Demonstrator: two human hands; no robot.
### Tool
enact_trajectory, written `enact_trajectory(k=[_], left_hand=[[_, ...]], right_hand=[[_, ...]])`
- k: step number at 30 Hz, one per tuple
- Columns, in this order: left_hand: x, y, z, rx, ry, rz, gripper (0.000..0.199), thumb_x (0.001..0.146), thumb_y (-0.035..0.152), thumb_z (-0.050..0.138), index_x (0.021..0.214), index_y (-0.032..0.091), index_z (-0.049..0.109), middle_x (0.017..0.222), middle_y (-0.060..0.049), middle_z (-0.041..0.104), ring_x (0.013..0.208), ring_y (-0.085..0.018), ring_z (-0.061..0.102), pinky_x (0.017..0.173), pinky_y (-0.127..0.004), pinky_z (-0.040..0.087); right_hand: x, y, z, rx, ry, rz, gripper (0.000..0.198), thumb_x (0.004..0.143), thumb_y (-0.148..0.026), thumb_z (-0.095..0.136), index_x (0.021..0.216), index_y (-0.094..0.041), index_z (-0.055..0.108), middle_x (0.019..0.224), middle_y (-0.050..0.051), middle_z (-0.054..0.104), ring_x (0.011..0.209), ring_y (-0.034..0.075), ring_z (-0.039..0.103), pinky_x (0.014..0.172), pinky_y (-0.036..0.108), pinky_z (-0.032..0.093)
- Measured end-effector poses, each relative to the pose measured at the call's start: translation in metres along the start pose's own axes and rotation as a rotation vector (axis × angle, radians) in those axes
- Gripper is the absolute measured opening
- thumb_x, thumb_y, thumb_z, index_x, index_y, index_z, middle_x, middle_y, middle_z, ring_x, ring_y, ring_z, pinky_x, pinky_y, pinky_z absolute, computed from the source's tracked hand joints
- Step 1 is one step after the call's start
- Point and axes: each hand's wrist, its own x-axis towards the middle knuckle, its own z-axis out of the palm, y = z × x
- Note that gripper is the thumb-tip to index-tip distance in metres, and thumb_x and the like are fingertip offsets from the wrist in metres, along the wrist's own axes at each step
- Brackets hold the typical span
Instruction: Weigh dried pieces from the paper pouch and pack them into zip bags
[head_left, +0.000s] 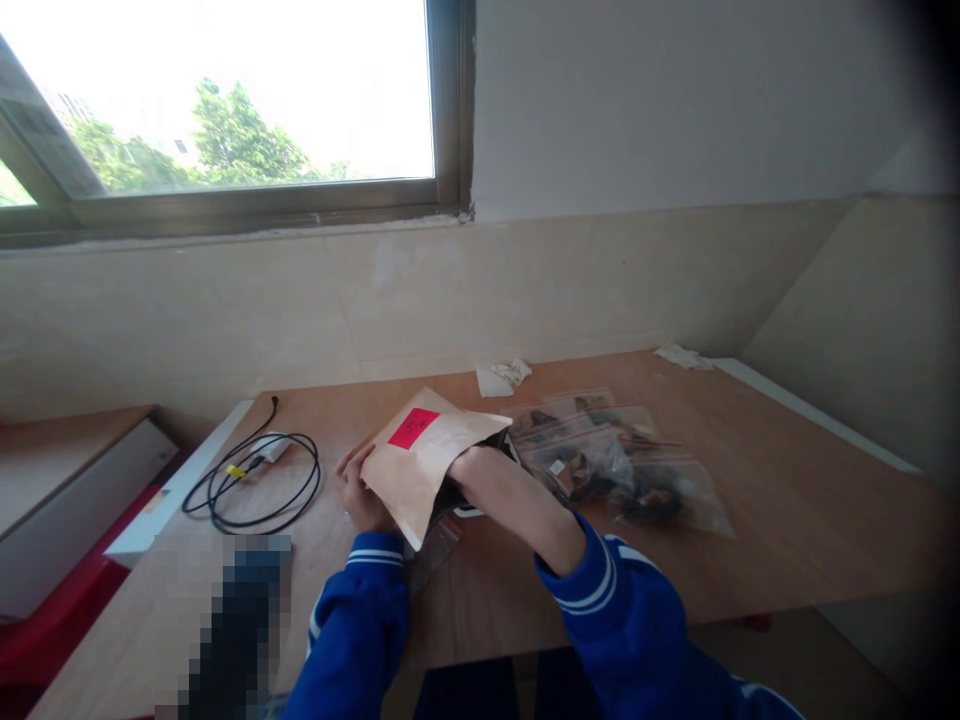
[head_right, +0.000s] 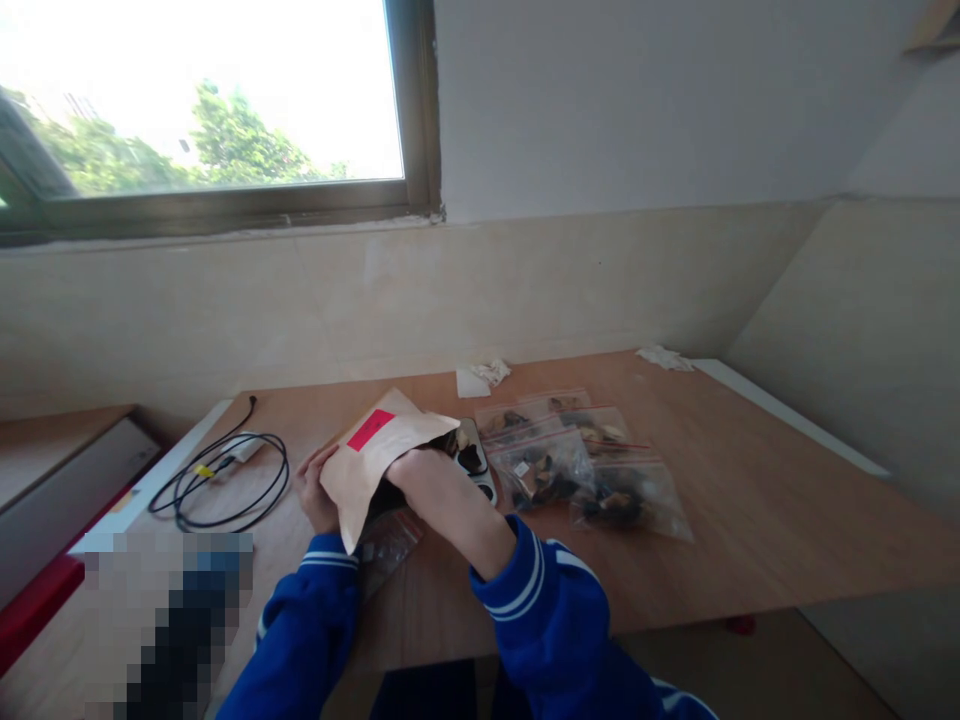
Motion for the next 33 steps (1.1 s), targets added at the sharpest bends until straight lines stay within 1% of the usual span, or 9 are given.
enact_trajectory(k=[2, 4, 7, 12, 16, 20, 23, 30, 33], left_hand=[[0.001, -0.001, -0.001, 0.012, 0.02, -0.03, 0.028, 0.072, 0.028, 0.063, 0.098, 0.019, 0.068, 0.1, -0.007, 0.055, 0.1, -0.025, 0.054, 0.093, -0.044, 0.043], [0.001, -0.001, -0.001, 0.008, 0.031, -0.091, 0.029, 0.07, 0.028, 0.065, 0.098, 0.018, 0.067, 0.098, -0.007, 0.056, 0.095, -0.024, 0.055, 0.087, -0.042, 0.047], [0.0, -0.003, -0.001, -0.029, 0.019, -0.15, 0.028, 0.071, 0.026, 0.063, 0.098, 0.018, 0.067, 0.1, -0.008, 0.055, 0.087, -0.02, 0.058, 0.075, -0.035, 0.051], [-0.002, -0.014, 0.003, -0.059, 0.012, -0.163, 0.029, 0.069, 0.019, 0.063, 0.098, 0.019, 0.067, 0.105, -0.007, 0.049, 0.081, -0.015, 0.057, 0.066, -0.028, 0.052], [-0.004, -0.023, 0.005, -0.059, -0.02, -0.146, 0.033, 0.069, 0.013, 0.061, 0.101, 0.02, 0.067, 0.106, -0.007, 0.049, 0.081, -0.014, 0.056, 0.064, -0.025, 0.051], [-0.005, -0.027, 0.005, -0.033, -0.03, -0.141, 0.036, 0.069, 0.009, 0.057, 0.101, 0.02, 0.068, 0.105, -0.006, 0.048, 0.075, -0.011, 0.055, 0.063, -0.023, 0.05], [-0.005, -0.029, 0.004, -0.02, -0.014, -0.161, 0.037, 0.069, 0.009, 0.056, 0.102, 0.021, 0.068, 0.107, -0.006, 0.048, 0.074, -0.01, 0.054, 0.063, -0.023, 0.05], [-0.004, -0.027, 0.002, -0.023, 0.035, -0.174, 0.039, 0.07, 0.008, 0.056, 0.104, 0.022, 0.067, 0.109, -0.006, 0.046, 0.084, -0.013, 0.055, 0.067, -0.024, 0.05], [-0.003, -0.025, 0.001, -0.001, 0.062, -0.188, 0.039, 0.07, 0.006, 0.054, 0.103, 0.022, 0.068, 0.108, -0.006, 0.046, 0.081, -0.012, 0.054, 0.068, -0.025, 0.05]], right_hand=[[-0.003, -0.003, -0.005, -0.179, -0.14, -0.093, 0.043, 0.077, 0.003, 0.048, 0.103, -0.022, 0.07, 0.108, 0.004, 0.07, 0.108, 0.021, 0.061, 0.103, 0.034, 0.043], [-0.006, -0.002, -0.009, -0.286, -0.179, -0.17, 0.045, 0.081, 0.003, 0.045, 0.108, -0.025, 0.067, 0.114, 0.003, 0.066, 0.109, 0.019, 0.059, 0.099, 0.034, 0.046], [-0.009, 0.005, -0.013, -0.252, -0.059, -0.198, 0.039, 0.087, -0.003, 0.043, 0.109, -0.026, 0.066, 0.115, 0.004, 0.065, 0.109, 0.018, 0.058, 0.097, 0.033, 0.047], [-0.011, 0.014, -0.022, -0.039, 0.092, -0.122, 0.027, 0.094, -0.018, 0.042, 0.099, -0.025, 0.068, 0.11, 0.004, 0.067, 0.108, 0.017, 0.06, 0.096, 0.033, 0.047], [-0.014, 0.025, -0.029, 0.099, 0.17, -0.057, 0.018, 0.091, -0.027, 0.05, 0.093, -0.024, 0.068, 0.102, 0.004, 0.068, 0.101, 0.018, 0.063, 0.092, 0.032, 0.048], [-0.02, 0.04, -0.031, 0.223, 0.246, 0.029, 0.013, 0.088, -0.029, 0.057, 0.091, -0.023, 0.068, 0.099, 0.005, 0.068, 0.1, 0.018, 0.063, 0.09, 0.032, 0.049], [-0.024, 0.049, -0.03, 0.313, 0.281, 0.079, 0.011, 0.086, -0.03, 0.059, 0.091, -0.022, 0.067, 0.098, 0.004, 0.068, 0.099, 0.017, 0.063, 0.089, 0.031, 0.05], [-0.025, 0.06, -0.024, 0.435, 0.355, 0.166, 0.016, 0.079, -0.032, 0.068, 0.091, -0.021, 0.068, 0.096, 0.005, 0.071, 0.093, 0.018, 0.066, 0.086, 0.032, 0.052], [-0.027, 0.066, -0.021, 0.481, 0.439, 0.19, 0.016, 0.077, -0.033, 0.07, 0.088, -0.022, 0.067, 0.097, 0.005, 0.072, 0.094, 0.019, 0.066, 0.085, 0.032, 0.052]])
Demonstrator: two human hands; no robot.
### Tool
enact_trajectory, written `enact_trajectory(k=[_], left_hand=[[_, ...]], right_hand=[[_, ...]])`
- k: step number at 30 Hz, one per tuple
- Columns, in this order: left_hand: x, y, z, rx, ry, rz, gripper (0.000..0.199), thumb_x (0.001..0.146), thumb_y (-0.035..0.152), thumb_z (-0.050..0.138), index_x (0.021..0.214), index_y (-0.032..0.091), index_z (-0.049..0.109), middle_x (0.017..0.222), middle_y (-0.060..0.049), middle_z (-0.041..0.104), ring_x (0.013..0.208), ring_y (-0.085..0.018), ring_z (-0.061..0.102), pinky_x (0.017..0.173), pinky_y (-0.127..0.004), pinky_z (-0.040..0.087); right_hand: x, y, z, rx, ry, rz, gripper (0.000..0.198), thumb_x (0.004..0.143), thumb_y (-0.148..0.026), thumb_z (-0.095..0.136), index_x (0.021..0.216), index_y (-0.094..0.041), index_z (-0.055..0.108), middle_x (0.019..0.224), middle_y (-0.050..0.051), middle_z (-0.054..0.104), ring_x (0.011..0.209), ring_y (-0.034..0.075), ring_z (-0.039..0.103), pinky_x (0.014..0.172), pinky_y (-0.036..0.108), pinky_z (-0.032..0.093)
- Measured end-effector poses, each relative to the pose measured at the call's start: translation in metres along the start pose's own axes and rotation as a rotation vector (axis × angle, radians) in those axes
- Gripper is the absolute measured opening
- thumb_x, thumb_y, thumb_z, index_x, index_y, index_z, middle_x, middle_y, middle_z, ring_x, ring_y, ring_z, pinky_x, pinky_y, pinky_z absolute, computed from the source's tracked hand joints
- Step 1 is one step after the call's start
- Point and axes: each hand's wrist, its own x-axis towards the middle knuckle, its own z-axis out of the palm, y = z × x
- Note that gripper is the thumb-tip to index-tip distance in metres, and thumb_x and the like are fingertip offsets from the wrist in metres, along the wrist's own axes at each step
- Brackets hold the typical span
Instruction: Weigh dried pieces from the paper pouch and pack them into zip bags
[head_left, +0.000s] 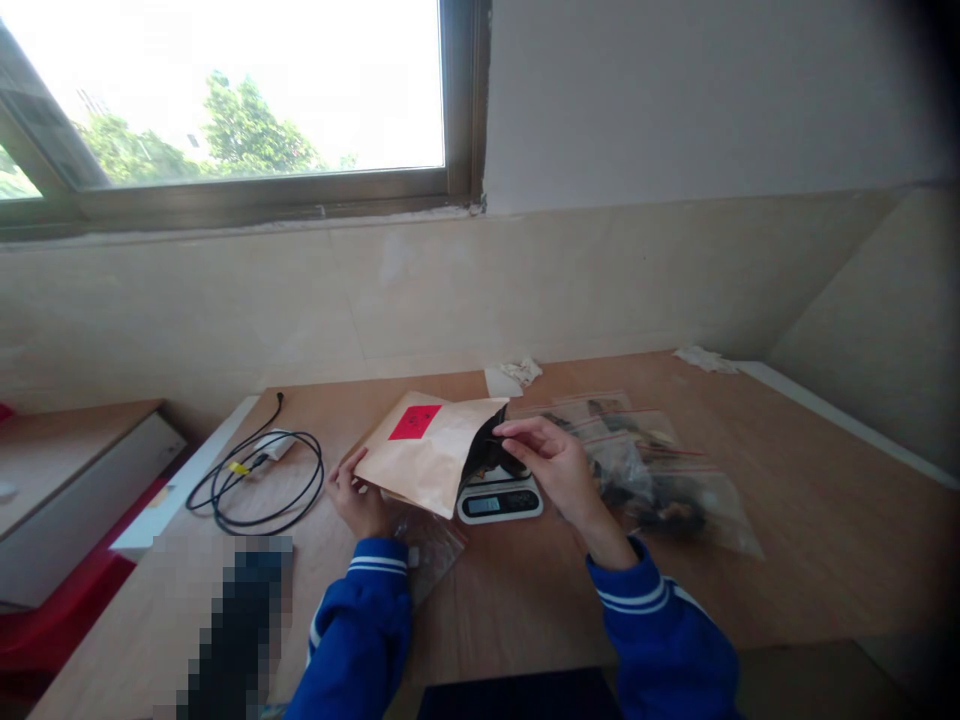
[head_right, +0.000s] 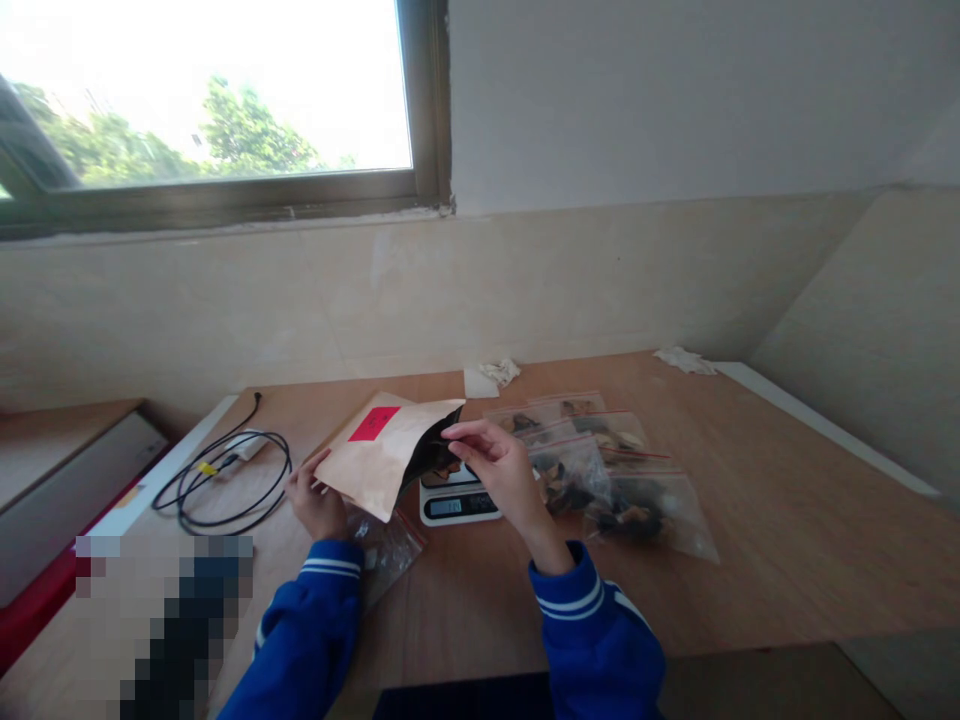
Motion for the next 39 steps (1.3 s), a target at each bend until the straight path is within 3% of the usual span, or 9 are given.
enact_trajectory(k=[6, 11, 18, 27, 39], left_hand=[[0.004, 0.0, -0.001, 0.041, 0.079, -0.066, 0.039, 0.066, 0.005, 0.06, 0.101, 0.022, 0.067, 0.101, -0.002, 0.045, 0.074, -0.009, 0.051, 0.072, -0.025, 0.049], [0.007, -0.009, 0.002, -0.034, 0.107, -0.172, 0.037, 0.067, 0.01, 0.063, 0.103, 0.019, 0.065, 0.102, -0.004, 0.046, 0.082, -0.012, 0.054, 0.075, -0.029, 0.05], [0.006, -0.004, 0.001, -0.024, 0.065, -0.13, 0.038, 0.068, 0.01, 0.062, 0.105, 0.02, 0.065, 0.102, -0.004, 0.046, 0.084, -0.013, 0.053, 0.076, -0.03, 0.051], [0.005, -0.001, 0.002, -0.021, 0.048, -0.132, 0.038, 0.068, 0.008, 0.061, 0.104, 0.02, 0.065, 0.101, -0.003, 0.044, 0.082, -0.012, 0.053, 0.077, -0.031, 0.051], [0.004, -0.004, 0.002, 0.016, 0.033, -0.113, 0.036, 0.068, 0.012, 0.061, 0.102, 0.021, 0.065, 0.102, -0.004, 0.046, 0.082, -0.013, 0.052, 0.077, -0.031, 0.05]], right_hand=[[0.007, 0.036, -0.025, 0.105, 0.188, 0.063, 0.023, 0.072, -0.034, 0.075, 0.088, -0.021, 0.065, 0.099, 0.005, 0.072, 0.097, 0.02, 0.065, 0.089, 0.035, 0.05], [0.025, 0.083, -0.045, -0.066, 0.252, 0.053, 0.028, 0.07, -0.038, 0.073, 0.089, -0.018, 0.066, 0.095, 0.007, 0.07, 0.09, 0.02, 0.065, 0.088, 0.038, 0.049], [0.043, 0.138, -0.045, -0.248, 0.276, 0.043, 0.032, 0.074, -0.045, 0.065, 0.09, -0.018, 0.064, 0.093, 0.009, 0.07, 0.085, 0.022, 0.065, 0.082, 0.04, 0.051], [0.04, 0.143, -0.048, -0.273, 0.215, 0.032, 0.034, 0.072, -0.046, 0.067, 0.091, -0.017, 0.066, 0.091, 0.01, 0.071, 0.083, 0.023, 0.066, 0.079, 0.039, 0.051], [0.036, 0.126, -0.062, -0.113, 0.437, 0.048, 0.032, 0.07, -0.045, 0.07, 0.086, -0.017, 0.065, 0.089, 0.008, 0.07, 0.085, 0.02, 0.064, 0.084, 0.038, 0.049]])
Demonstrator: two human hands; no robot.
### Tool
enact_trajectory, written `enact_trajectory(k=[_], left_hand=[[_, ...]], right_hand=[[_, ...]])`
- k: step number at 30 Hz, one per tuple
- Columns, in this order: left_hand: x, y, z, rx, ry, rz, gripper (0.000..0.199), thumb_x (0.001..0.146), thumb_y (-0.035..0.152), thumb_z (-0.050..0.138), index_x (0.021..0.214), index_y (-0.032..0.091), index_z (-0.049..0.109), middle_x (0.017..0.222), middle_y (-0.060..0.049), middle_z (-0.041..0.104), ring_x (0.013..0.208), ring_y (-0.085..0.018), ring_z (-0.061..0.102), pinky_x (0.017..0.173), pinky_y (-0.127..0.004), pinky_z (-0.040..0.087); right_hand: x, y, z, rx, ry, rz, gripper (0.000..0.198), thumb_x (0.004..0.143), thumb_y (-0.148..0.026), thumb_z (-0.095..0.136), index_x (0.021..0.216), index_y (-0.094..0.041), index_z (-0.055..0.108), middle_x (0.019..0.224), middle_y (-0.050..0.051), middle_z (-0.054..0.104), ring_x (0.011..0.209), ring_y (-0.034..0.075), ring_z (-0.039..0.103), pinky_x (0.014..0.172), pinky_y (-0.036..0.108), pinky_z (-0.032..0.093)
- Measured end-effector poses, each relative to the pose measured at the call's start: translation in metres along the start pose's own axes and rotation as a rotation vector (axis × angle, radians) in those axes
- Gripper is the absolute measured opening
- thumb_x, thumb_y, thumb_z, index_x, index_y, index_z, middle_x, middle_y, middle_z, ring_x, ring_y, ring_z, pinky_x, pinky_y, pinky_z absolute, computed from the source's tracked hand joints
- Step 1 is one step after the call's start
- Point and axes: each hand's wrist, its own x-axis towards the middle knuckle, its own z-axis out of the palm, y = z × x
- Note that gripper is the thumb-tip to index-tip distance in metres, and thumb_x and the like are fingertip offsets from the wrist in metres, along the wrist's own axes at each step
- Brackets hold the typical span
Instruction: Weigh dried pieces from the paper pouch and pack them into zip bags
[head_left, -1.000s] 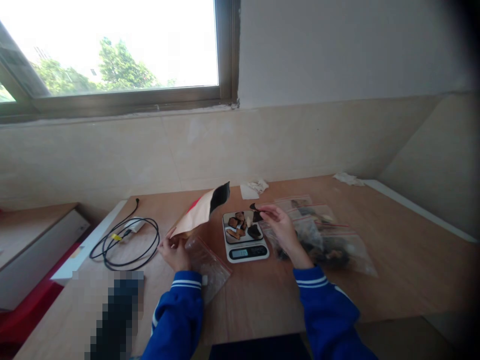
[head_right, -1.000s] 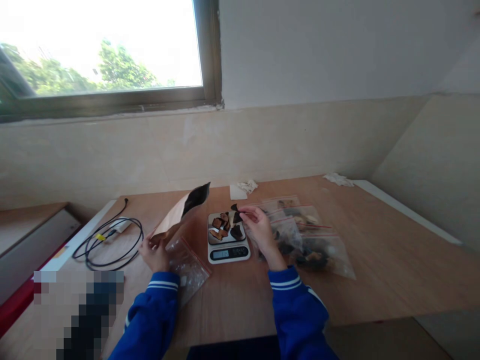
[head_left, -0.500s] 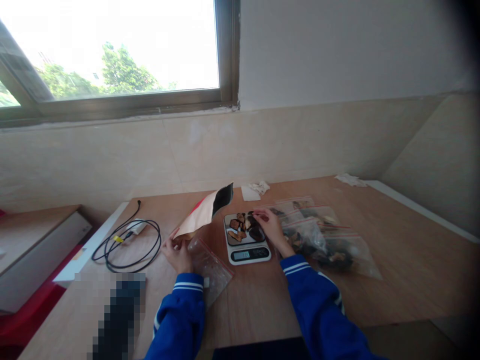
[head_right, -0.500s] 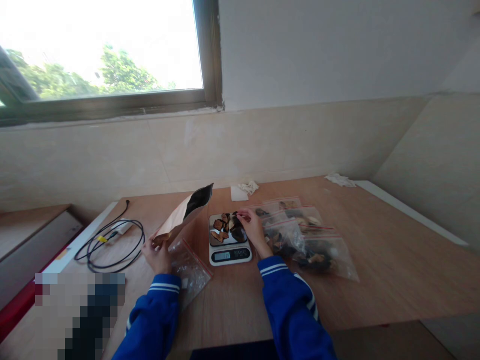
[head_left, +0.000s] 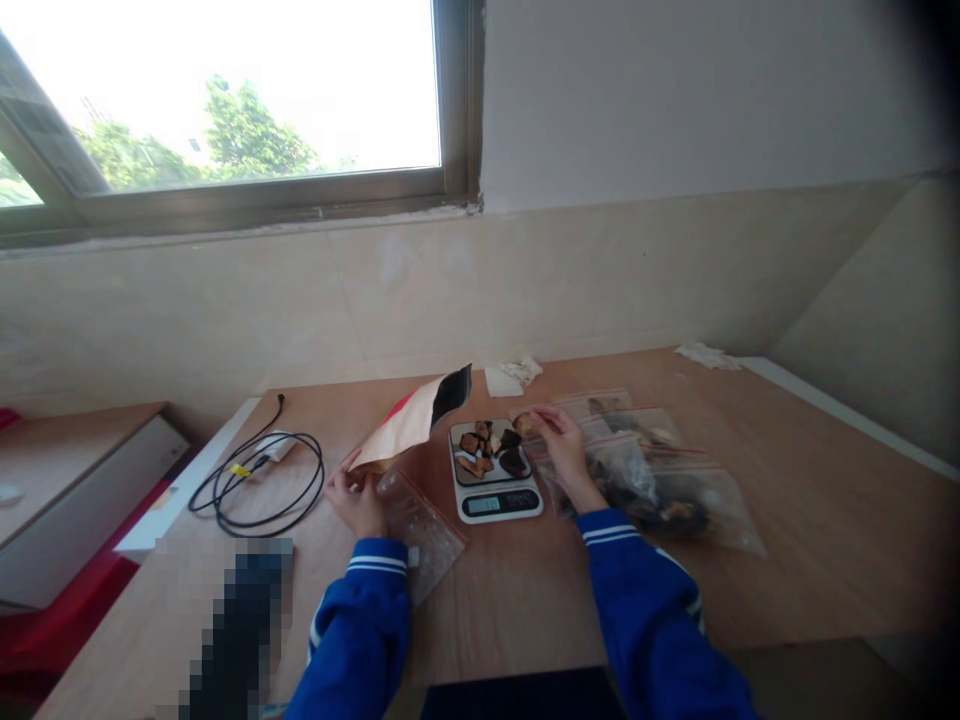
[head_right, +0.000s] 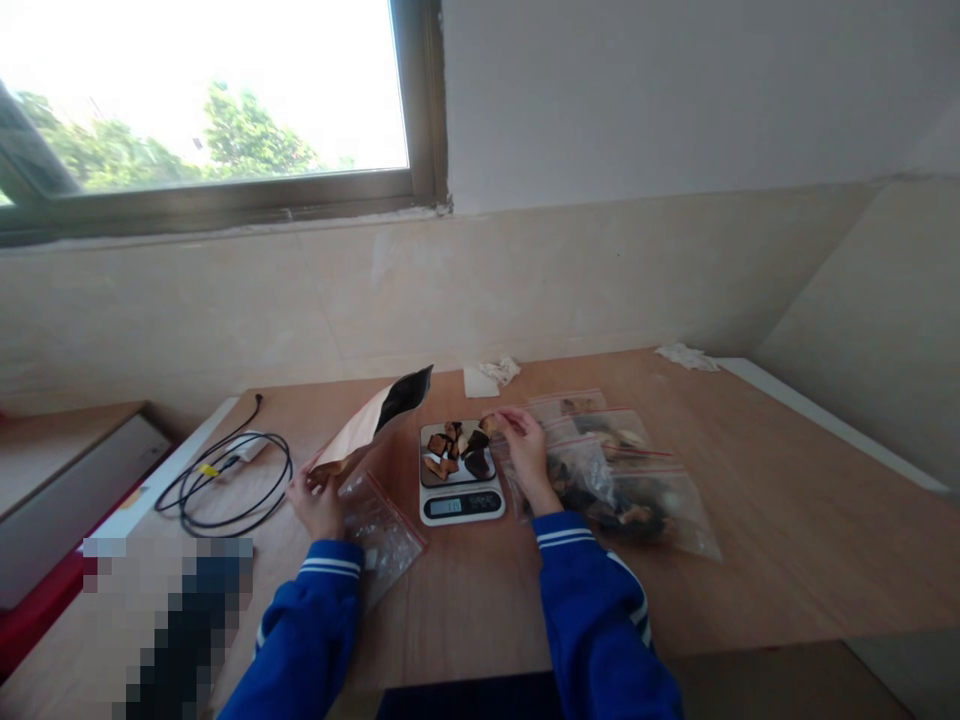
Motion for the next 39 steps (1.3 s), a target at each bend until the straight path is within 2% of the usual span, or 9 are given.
enact_trajectory(k=[4, 9, 14, 19, 22, 25, 29, 34, 39], left_hand=[[0.0, 0.0, 0.0, 0.0, -0.002, 0.0, 0.034, 0.067, 0.013, 0.061, 0.101, 0.021, 0.064, 0.097, -0.002, 0.047, 0.081, -0.013, 0.052, 0.076, -0.031, 0.05], [0.001, 0.002, 0.001, -0.011, 0.0, -0.012, 0.035, 0.068, 0.014, 0.061, 0.102, 0.02, 0.065, 0.101, -0.003, 0.046, 0.082, -0.012, 0.052, 0.077, -0.031, 0.05], [0.001, 0.002, 0.0, -0.016, -0.001, -0.025, 0.037, 0.067, 0.011, 0.061, 0.102, 0.02, 0.065, 0.102, -0.003, 0.046, 0.078, -0.01, 0.051, 0.074, -0.029, 0.05], [0.001, -0.001, 0.0, -0.004, 0.001, -0.018, 0.038, 0.067, 0.012, 0.062, 0.104, 0.021, 0.066, 0.101, -0.004, 0.047, 0.081, -0.012, 0.051, 0.074, -0.029, 0.05], [0.001, -0.002, 0.0, -0.003, -0.009, -0.017, 0.037, 0.067, 0.014, 0.061, 0.104, 0.021, 0.066, 0.101, -0.004, 0.048, 0.082, -0.013, 0.051, 0.073, -0.029, 0.049], [0.001, -0.002, 0.0, -0.004, -0.009, -0.028, 0.035, 0.067, 0.014, 0.061, 0.102, 0.02, 0.065, 0.101, -0.004, 0.048, 0.08, -0.012, 0.051, 0.073, -0.029, 0.049], [0.001, 0.0, 0.0, -0.011, -0.002, -0.041, 0.035, 0.066, 0.013, 0.062, 0.101, 0.019, 0.065, 0.102, -0.004, 0.046, 0.079, -0.012, 0.05, 0.074, -0.03, 0.05], [0.0, 0.002, 0.0, -0.009, -0.001, -0.03, 0.034, 0.066, 0.013, 0.062, 0.099, 0.02, 0.065, 0.101, -0.003, 0.046, 0.078, -0.011, 0.05, 0.074, -0.03, 0.05], [0.0, 0.005, 0.0, -0.01, 0.006, -0.031, 0.033, 0.067, 0.012, 0.061, 0.099, 0.019, 0.065, 0.099, -0.003, 0.046, 0.075, -0.011, 0.049, 0.072, -0.028, 0.049]], right_hand=[[-0.003, -0.015, -0.009, -0.012, -0.006, -0.023, 0.03, 0.071, -0.043, 0.07, 0.086, -0.018, 0.065, 0.089, 0.006, 0.069, 0.085, 0.019, 0.064, 0.084, 0.037, 0.049], [-0.012, -0.035, -0.008, -0.04, -0.072, -0.076, 0.025, 0.073, -0.041, 0.069, 0.085, -0.019, 0.065, 0.086, 0.006, 0.069, 0.085, 0.02, 0.064, 0.084, 0.037, 0.05], [-0.023, -0.042, -0.001, -0.026, -0.076, -0.013, 0.027, 0.074, -0.042, 0.068, 0.086, -0.019, 0.063, 0.088, 0.007, 0.069, 0.086, 0.021, 0.064, 0.083, 0.038, 0.051], [-0.044, -0.048, 0.007, -0.006, -0.223, 0.001, 0.022, 0.076, -0.039, 0.067, 0.086, -0.02, 0.064, 0.087, 0.006, 0.069, 0.083, 0.02, 0.065, 0.079, 0.035, 0.052], [-0.058, -0.055, 0.011, -0.099, -0.311, -0.104, 0.015, 0.081, -0.036, 0.064, 0.084, -0.022, 0.066, 0.084, 0.005, 0.069, 0.082, 0.02, 0.065, 0.076, 0.034, 0.052], [-0.068, -0.06, 0.012, -0.258, -0.41, -0.295, 0.01, 0.085, -0.029, 0.06, 0.083, -0.024, 0.068, 0.085, 0.004, 0.07, 0.084, 0.021, 0.064, 0.078, 0.035, 0.051], [-0.076, -0.057, 0.011, -0.355, -0.489, -0.499, 0.021, 0.09, -0.018, 0.051, 0.083, -0.025, 0.069, 0.087, 0.004, 0.072, 0.086, 0.021, 0.064, 0.08, 0.038, 0.052], [-0.083, -0.052, 0.01, -0.424, -0.61, -0.611, 0.03, 0.091, -0.011, 0.042, 0.09, -0.025, 0.069, 0.098, 0.006, 0.071, 0.097, 0.02, 0.062, 0.084, 0.038, 0.053], [-0.084, -0.047, 0.014, -0.469, -0.683, -0.661, 0.032, 0.088, -0.007, 0.042, 0.086, -0.024, 0.069, 0.098, 0.007, 0.071, 0.098, 0.021, 0.063, 0.082, 0.038, 0.055]])
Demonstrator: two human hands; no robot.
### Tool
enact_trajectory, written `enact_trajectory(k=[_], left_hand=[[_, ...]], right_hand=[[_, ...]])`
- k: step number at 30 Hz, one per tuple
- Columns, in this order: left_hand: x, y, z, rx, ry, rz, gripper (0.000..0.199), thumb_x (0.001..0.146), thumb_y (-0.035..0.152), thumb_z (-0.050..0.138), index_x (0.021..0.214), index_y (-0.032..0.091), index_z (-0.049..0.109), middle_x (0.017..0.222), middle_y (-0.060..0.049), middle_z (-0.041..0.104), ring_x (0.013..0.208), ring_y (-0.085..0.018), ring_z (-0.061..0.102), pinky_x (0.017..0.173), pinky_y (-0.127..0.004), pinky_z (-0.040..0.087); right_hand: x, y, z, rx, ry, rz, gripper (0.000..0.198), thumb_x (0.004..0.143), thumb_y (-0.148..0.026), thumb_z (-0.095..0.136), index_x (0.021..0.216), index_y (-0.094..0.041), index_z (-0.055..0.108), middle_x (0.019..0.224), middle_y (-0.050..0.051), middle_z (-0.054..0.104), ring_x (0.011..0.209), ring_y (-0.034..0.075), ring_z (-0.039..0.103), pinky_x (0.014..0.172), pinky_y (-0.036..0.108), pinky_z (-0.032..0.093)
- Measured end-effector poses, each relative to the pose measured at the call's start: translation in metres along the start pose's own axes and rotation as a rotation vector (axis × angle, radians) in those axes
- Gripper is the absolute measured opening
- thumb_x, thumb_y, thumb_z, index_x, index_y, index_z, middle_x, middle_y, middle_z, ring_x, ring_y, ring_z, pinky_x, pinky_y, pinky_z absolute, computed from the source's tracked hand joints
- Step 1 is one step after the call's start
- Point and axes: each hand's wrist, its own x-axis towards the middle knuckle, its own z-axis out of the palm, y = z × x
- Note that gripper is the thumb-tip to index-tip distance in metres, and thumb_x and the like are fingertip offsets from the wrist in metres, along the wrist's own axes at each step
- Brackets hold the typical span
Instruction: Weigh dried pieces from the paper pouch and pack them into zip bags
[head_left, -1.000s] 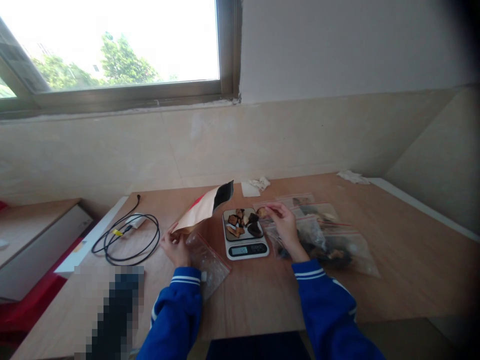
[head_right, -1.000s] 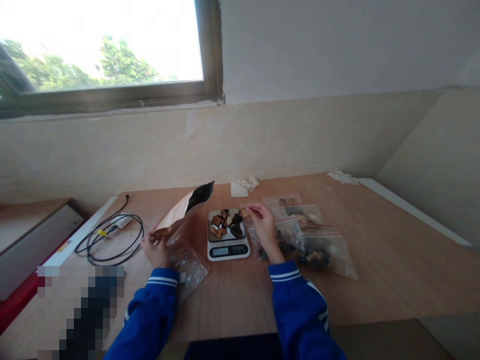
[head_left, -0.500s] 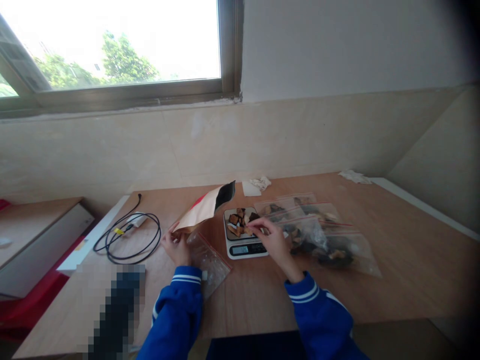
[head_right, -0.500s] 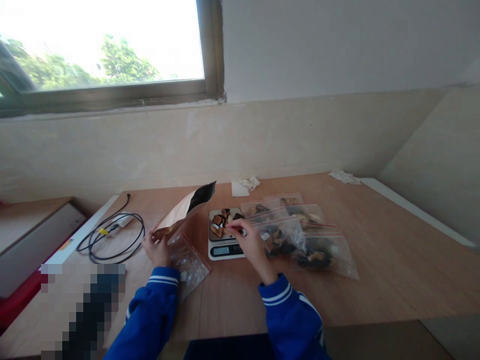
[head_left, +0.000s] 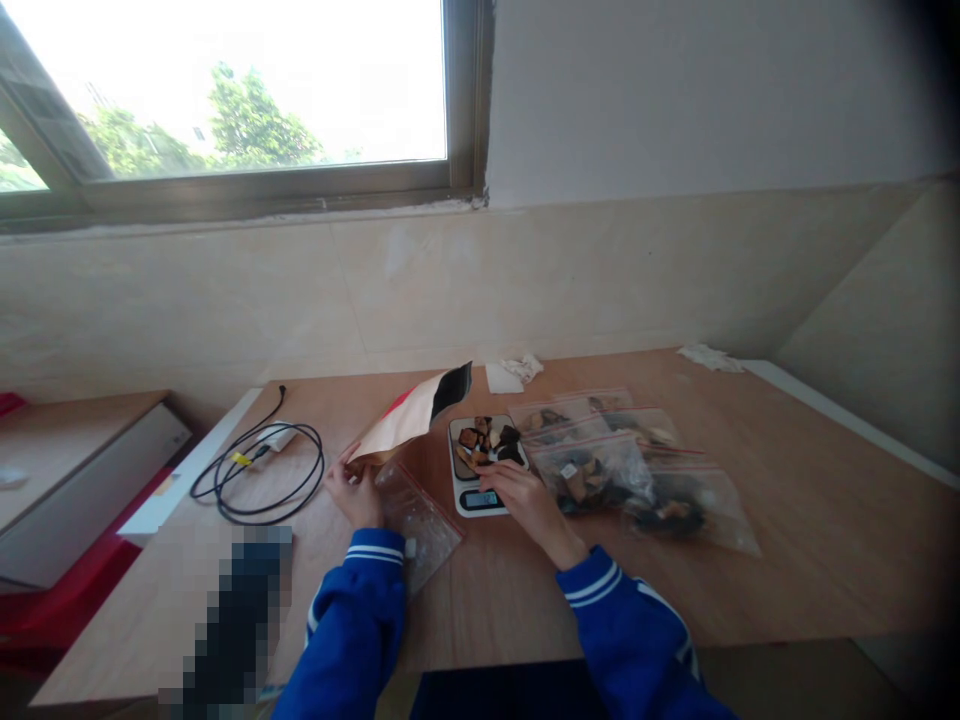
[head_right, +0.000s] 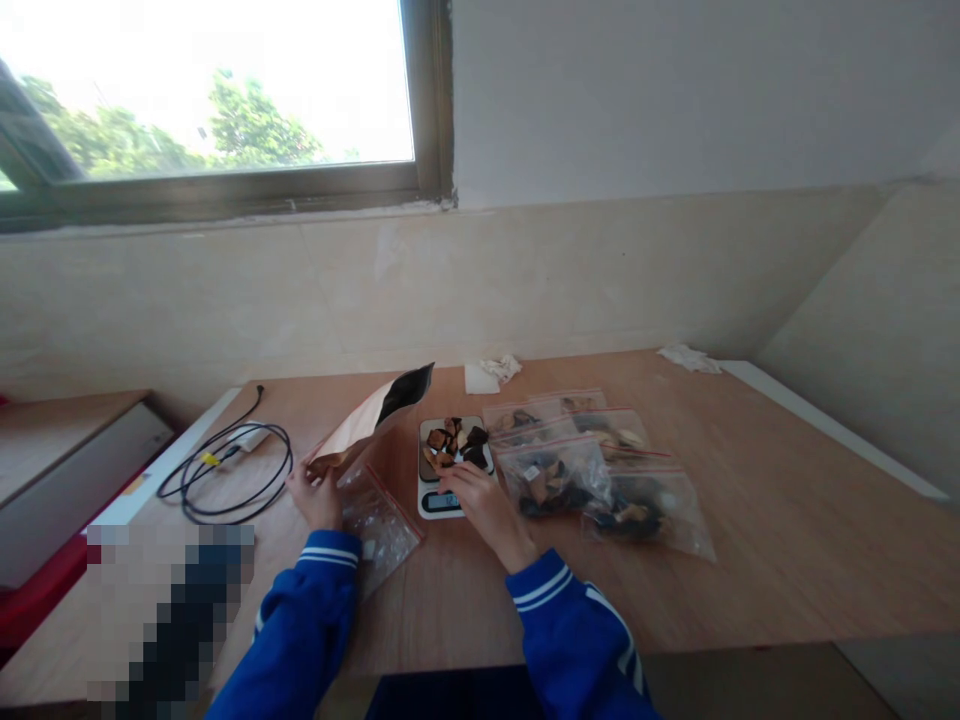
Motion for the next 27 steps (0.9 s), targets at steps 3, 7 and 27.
enact_trajectory(k=[3, 7, 27], left_hand=[[0.0, 0.001, 0.0, -0.007, 0.0, -0.027, 0.035, 0.067, 0.011, 0.061, 0.101, 0.019, 0.065, 0.1, -0.003, 0.045, 0.075, -0.01, 0.05, 0.072, -0.028, 0.05], [0.0, 0.004, 0.0, -0.008, 0.005, -0.035, 0.034, 0.067, 0.01, 0.061, 0.099, 0.019, 0.066, 0.1, -0.003, 0.045, 0.076, -0.01, 0.05, 0.074, -0.029, 0.05], [-0.007, 0.014, 0.0, -0.169, 0.008, 0.114, 0.031, 0.067, 0.021, 0.065, 0.097, 0.018, 0.065, 0.105, -0.004, 0.044, 0.089, -0.016, 0.054, 0.074, -0.03, 0.051]], right_hand=[[0.0, 0.002, 0.003, -0.023, -0.027, 0.049, 0.03, 0.087, -0.005, 0.043, 0.087, -0.023, 0.068, 0.1, 0.008, 0.07, 0.1, 0.021, 0.063, 0.085, 0.039, 0.054], [0.003, -0.001, 0.002, -0.011, 0.0, 0.132, 0.022, 0.089, -0.012, 0.049, 0.094, -0.023, 0.068, 0.107, 0.007, 0.069, 0.111, 0.023, 0.058, 0.093, 0.044, 0.05], [0.062, -0.078, -0.06, 0.176, 0.053, 0.067, 0.022, 0.087, -0.008, 0.042, 0.081, -0.023, 0.057, 0.1, 0.005, 0.062, 0.099, 0.018, 0.059, 0.087, 0.032, 0.046]])
